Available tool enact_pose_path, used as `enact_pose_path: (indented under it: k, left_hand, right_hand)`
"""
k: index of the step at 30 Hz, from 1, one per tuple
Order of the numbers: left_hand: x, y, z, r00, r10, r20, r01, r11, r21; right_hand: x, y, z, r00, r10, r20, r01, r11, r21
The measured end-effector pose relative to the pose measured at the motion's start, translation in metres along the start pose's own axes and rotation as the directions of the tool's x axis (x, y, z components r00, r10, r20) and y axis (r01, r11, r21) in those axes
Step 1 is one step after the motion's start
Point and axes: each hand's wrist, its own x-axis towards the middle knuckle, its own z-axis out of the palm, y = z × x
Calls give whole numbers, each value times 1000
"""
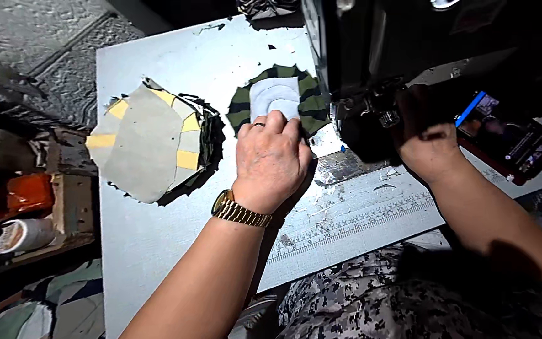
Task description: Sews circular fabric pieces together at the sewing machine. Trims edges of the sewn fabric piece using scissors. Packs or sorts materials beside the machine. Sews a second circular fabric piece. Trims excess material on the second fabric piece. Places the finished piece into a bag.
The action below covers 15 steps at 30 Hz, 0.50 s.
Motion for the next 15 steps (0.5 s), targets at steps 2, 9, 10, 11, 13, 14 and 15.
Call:
enact_pose_path:
  k: [2, 9, 10, 11, 13, 14, 15]
  left_hand:
    - [0, 4, -5, 999, -46, 25, 45, 998, 38]
    - [-16, 16, -35, 981, -142, 135, 147, 989, -25]
    - [-18, 14, -36, 983, -139, 123, 148, 987, -69]
    - [-20, 10, -36, 988, -126, 93, 137, 984, -113]
    - [-20, 2, -32, 995, -93, 43, 100, 976, -196]
    - [-19, -2, -28, 996, -78, 33, 83, 969, -231]
    - [-19, -5, -24, 997, -66, 39, 74, 964, -256]
  right_hand:
    - [4, 1, 0, 999, 39, 24, -39, 999, 16]
    - [0, 6, -2, 993, 112, 36, -114, 991, 75]
    - [-2, 6, -1, 994, 103, 25, -105, 992, 75]
    - [-4, 7, 0, 995, 102, 18, -103, 992, 77]
    - [-5, 8, -3, 993, 114, 35, -116, 991, 73]
    - [-4, 9, -6, 990, 127, 61, -131, 988, 78]
    - [-4, 9, -8, 987, 135, 87, -143, 986, 84]
